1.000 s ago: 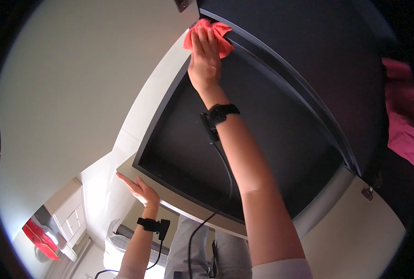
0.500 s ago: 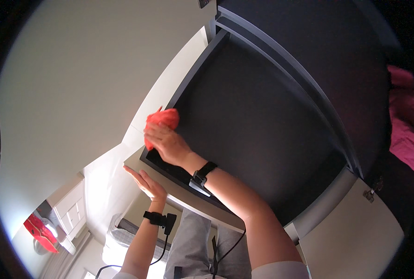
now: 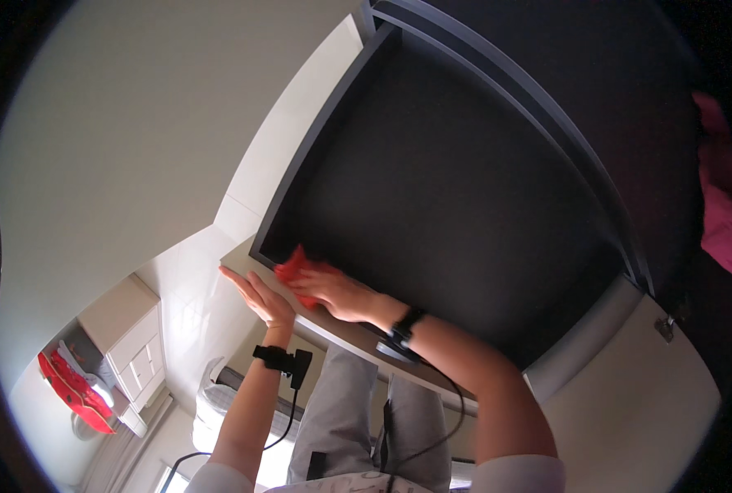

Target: The person wipes a wardrobe shelf and a drawer using a cloth, rinses the cloth in a bowl of water, and then places a pillow and a folded quilt into the wardrobe.

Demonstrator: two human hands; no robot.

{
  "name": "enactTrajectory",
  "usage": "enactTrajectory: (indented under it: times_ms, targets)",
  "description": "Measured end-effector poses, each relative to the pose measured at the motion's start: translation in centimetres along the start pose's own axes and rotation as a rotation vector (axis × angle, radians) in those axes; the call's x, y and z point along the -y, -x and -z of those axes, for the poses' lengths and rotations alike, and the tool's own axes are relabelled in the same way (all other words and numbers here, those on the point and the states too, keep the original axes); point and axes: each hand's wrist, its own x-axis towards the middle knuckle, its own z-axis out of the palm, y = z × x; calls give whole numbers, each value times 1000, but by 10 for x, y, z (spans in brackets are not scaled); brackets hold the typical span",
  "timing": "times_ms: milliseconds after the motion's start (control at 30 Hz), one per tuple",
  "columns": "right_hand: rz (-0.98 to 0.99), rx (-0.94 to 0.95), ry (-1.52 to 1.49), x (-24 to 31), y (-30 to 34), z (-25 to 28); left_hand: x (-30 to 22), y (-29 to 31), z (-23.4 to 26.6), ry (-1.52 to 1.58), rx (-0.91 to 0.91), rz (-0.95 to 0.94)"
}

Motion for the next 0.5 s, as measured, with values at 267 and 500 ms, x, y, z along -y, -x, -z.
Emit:
enactTrajectory:
  times_ms: [267, 500]
  targets:
    - [-337, 67, -130, 22, 204, -8, 6, -8, -1, -34, 31, -14]
    - [-584, 7, -24, 39, 335, -25, 9, -16, -3, -70, 22, 57]
